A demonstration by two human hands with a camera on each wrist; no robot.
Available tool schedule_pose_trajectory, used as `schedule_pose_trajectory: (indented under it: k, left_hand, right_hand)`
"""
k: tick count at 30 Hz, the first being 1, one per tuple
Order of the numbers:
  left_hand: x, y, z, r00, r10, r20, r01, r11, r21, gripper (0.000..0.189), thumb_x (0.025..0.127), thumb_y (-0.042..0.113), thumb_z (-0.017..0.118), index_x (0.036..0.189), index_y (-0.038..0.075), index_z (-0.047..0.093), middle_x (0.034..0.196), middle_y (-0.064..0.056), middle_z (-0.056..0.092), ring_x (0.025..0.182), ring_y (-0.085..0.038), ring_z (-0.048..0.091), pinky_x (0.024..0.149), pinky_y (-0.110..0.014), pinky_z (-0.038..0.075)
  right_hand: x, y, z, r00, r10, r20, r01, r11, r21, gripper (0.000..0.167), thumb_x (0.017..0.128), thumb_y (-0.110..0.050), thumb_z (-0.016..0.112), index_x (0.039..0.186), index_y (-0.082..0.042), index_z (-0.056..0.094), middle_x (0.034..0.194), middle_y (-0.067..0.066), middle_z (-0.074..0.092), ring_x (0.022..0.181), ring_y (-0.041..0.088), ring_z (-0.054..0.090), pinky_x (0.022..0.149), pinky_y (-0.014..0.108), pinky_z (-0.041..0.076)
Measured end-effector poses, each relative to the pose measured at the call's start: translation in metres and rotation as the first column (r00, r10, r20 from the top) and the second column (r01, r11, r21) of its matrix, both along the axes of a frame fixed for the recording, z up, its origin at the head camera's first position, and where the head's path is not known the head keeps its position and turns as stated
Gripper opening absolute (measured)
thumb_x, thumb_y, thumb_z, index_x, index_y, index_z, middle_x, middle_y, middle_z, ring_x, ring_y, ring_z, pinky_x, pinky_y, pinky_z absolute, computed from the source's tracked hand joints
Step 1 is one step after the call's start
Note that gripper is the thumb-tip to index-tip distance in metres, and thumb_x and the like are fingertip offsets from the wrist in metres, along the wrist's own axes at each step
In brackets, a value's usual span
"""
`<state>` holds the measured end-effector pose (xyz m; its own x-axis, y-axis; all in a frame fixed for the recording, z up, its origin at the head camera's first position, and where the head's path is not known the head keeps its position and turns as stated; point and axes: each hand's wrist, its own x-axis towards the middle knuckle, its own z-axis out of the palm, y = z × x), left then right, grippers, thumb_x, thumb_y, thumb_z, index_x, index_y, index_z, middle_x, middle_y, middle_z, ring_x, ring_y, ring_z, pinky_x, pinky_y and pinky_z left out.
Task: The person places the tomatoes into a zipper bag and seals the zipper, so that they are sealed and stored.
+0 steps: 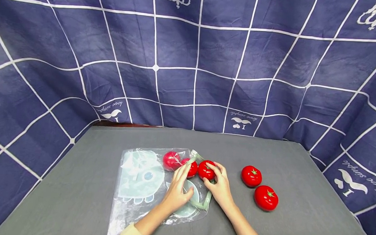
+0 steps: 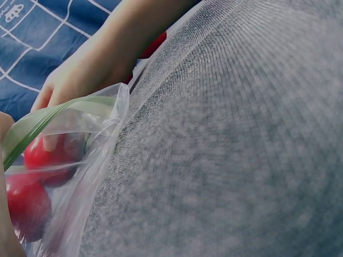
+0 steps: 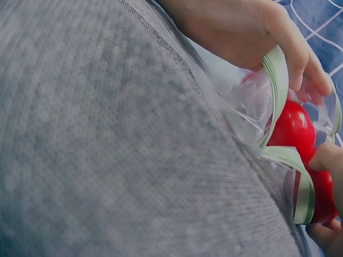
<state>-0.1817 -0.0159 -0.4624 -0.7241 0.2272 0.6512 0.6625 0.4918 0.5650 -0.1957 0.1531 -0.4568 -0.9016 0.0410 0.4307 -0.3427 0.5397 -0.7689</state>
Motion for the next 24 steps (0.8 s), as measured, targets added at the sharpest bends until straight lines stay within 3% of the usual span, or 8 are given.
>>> schedule_pose_trajectory:
  k: [8,16,24]
  left_hand:
    - [-0.001,-0.001,0.003,0.999,-0.03,0.013,0.03,0.999,0.018,0.078,0.064,0.007,0.063,0.137,0.003,0.037,0.141,-0.012,0.039,0.126,-0.03,0.036,0.099,-0.047,0.034]
    - [0.0,-0.002,0.006,0.999,-0.033,0.015,0.032,0.999,0.023,0.077,0.063,0.006,0.063,0.135,0.0,0.039,0.138,-0.014,0.04,0.125,-0.032,0.036,0.098,-0.048,0.034]
    - [0.002,-0.002,0.004,0.999,-0.028,0.022,0.028,1.0,0.003,0.08,0.063,0.006,0.063,0.138,0.004,0.037,0.137,-0.016,0.041,0.123,-0.035,0.037,0.095,-0.05,0.037]
  right_hand:
    - [-0.003,0.0,0.0,0.998,-0.039,-0.042,0.041,0.998,0.044,0.048,0.066,-0.007,0.076,0.111,-0.017,0.065,0.125,0.014,0.049,0.116,0.031,0.05,0.093,0.046,0.042]
    - [-0.005,-0.003,0.001,1.0,0.0,-0.011,0.0,1.0,0.025,0.047,0.067,-0.007,0.075,0.112,-0.015,0.065,0.124,0.013,0.05,0.106,0.026,0.056,0.081,0.032,0.05]
    - [-0.005,-0.014,0.001,0.995,0.091,-0.044,-0.09,0.996,0.026,0.049,0.067,-0.004,0.075,0.113,-0.011,0.063,0.123,0.016,0.048,0.106,0.03,0.056,0.081,0.039,0.051]
